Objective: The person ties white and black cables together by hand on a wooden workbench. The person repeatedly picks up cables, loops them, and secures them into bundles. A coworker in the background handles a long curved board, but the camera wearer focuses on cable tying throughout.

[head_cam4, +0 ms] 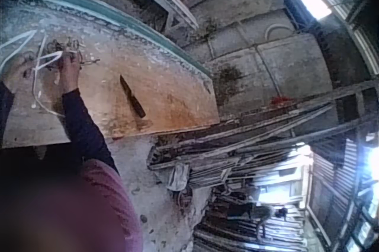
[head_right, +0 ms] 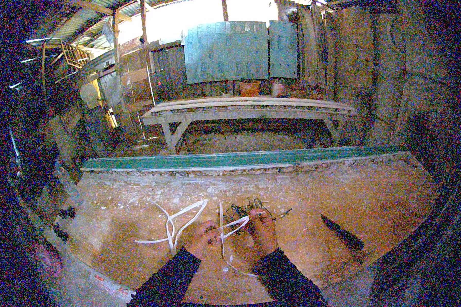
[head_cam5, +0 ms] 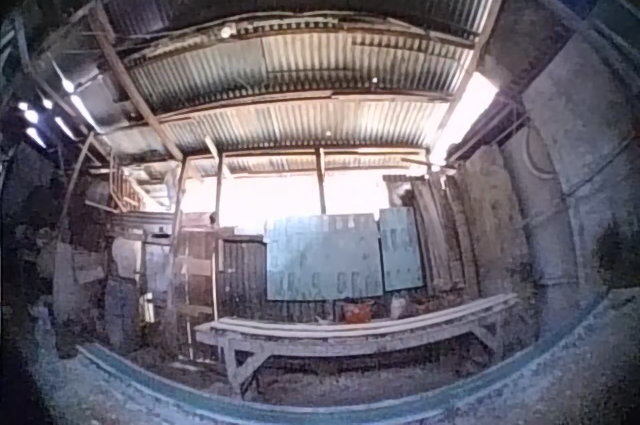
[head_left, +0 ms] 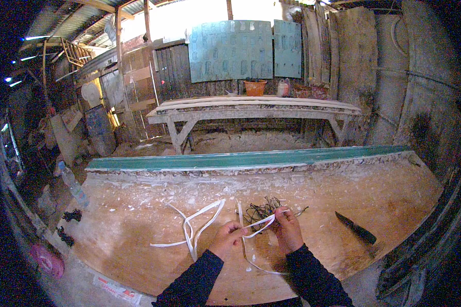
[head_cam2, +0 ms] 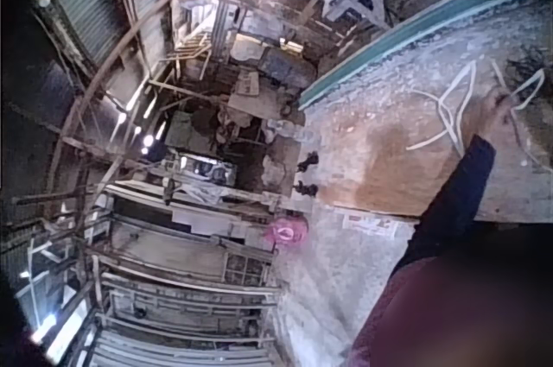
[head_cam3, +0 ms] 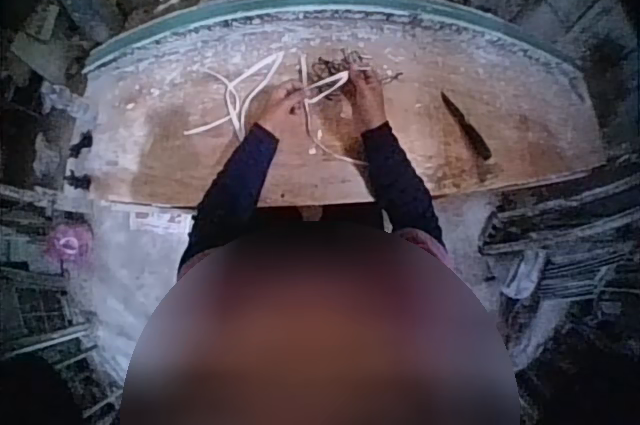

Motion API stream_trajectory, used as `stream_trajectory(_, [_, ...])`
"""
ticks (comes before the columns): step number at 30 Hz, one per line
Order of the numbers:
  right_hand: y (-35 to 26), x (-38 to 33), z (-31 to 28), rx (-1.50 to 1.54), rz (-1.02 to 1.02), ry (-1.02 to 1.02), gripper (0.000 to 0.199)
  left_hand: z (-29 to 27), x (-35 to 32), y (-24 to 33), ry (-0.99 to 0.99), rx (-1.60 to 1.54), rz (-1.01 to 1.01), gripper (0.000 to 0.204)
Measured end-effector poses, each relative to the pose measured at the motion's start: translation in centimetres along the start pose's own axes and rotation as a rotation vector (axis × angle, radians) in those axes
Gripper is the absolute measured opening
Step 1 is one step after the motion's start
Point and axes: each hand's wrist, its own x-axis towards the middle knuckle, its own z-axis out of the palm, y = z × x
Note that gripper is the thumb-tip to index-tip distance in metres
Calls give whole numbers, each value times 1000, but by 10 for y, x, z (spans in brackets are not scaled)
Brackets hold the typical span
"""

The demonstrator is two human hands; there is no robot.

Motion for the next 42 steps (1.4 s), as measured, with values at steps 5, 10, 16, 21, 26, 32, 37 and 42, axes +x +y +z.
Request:
stream_trajectory(5, [2, 5, -6, -40, 65, -22, 10, -1, 0, 2, 98, 83, -21, 21])
stream_trajectory(10, [1, 4, -6, 13, 24, -76, 11, -2, -3, 8, 128, 35, -61, 20])
stream_trajectory(16, [-11, 1, 0, 77, 62, -129, 13, -7, -1, 7, 73, 87, -106, 12])
stream_trajectory(21, [-22, -6, 4, 184, 62, -166, 23, -10, 0, 9, 81, 109, -75, 13])
stream_trajectory(26, [-22, -7, 4, 139, 55, -218, 24, -9, 0, 10, 107, 182, -95, 17])
stream_trajectory(32, [-14, 0, -7, -568, -135, -314, 25, -10, -1, 16, 104, 59, 24, 23])
stream_trajectory(37, [-4, -2, 1, -732, -267, -134, 22, -12, -16, 28, -68, 147, 42, 21])
stream_trajectory(42, [-15, -1, 1, -1127, -447, 118, 20, -6, -17, 33, -475, 239, 242, 22])
